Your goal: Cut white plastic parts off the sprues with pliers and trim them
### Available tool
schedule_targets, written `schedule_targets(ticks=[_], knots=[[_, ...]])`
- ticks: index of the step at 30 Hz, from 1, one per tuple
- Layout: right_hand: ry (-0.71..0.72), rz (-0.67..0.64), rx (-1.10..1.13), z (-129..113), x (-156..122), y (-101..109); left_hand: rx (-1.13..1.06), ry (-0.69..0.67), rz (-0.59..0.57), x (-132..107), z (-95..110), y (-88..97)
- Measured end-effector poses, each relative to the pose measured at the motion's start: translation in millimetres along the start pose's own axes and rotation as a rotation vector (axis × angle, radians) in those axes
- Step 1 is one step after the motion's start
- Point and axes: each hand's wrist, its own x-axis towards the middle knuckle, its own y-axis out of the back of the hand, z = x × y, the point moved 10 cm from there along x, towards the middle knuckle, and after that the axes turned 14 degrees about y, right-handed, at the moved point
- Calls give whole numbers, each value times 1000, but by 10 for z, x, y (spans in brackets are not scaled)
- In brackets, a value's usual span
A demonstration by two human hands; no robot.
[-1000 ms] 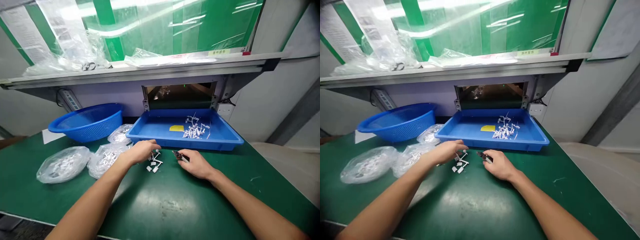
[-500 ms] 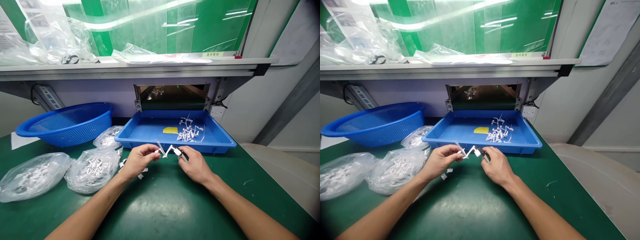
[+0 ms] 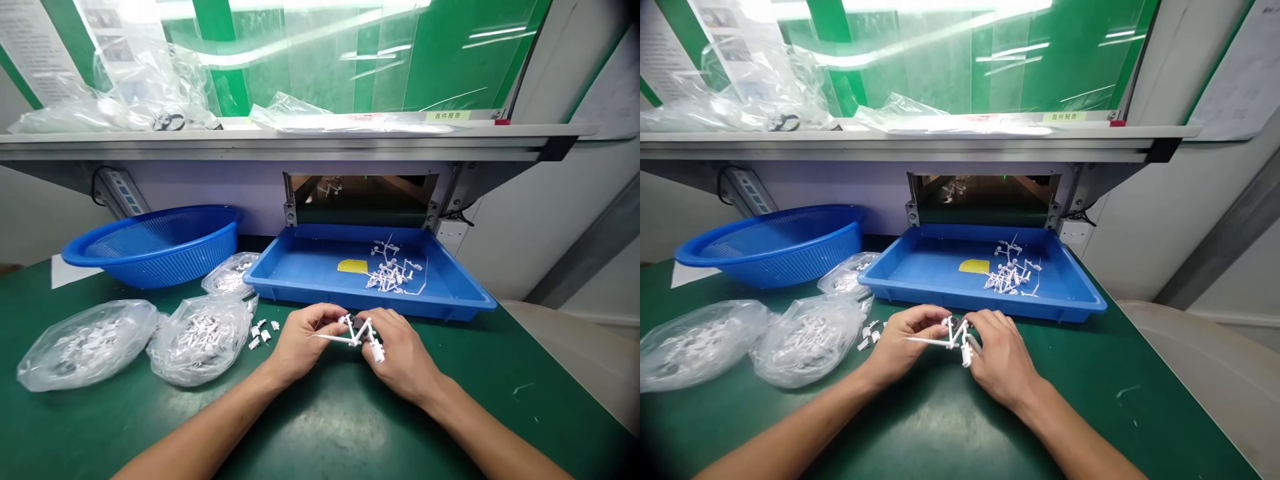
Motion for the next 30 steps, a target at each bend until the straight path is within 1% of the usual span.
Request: schedule_targets(ticks=[3, 8, 10, 13, 17, 19, 20, 21, 22, 23, 24, 26, 27, 28, 29, 30], knots=[[7, -14, -9, -4, 0, -6, 94, -31, 21, -14, 55, 3], [-13, -64, -54, 38, -26, -32, 243, -126, 41, -37, 127, 4], [-29, -89, -28, 58, -39, -53, 260, -143, 37, -29, 113, 10], [-58, -125, 38, 94, -51, -106, 262, -132, 39, 17, 28, 17], [-149, -147, 82, 265, -66, -165, 249, -95, 49, 119, -129, -30], [-190, -132, 64, 392, -74, -128, 249, -84, 53, 153, -131, -43], [-200, -125, 54, 445, -75, -92, 256, -86, 65, 154, -84, -15], [-205, -119, 49, 484, -76, -49, 273, -96, 89, 137, 3, 51], [-207, -113, 51, 505, -74, 0, 297, -115, 133, 99, 129, 167], [-202, -107, 66, 499, -68, 46, 322, -140, 196, 37, 286, 337], [-187, -108, 100, 460, -57, 80, 346, -166, 272, -50, 455, 552], [-122, -131, 213, 277, -29, 86, 374, -171, 440, -274, 735, 1079], [-69, -158, 278, 137, -19, 56, 399, -130, 498, -383, 798, 1341], [-10, -187, 333, -21, -16, 12, 464, -47, 516, -466, 787, 1564], [48, -212, 373, -176, -22, -42, 543, 57, 512, -538, 715, 1760], [94, -230, 393, -310, -35, -102, 623, 163, 495, -605, 602, 1927]])
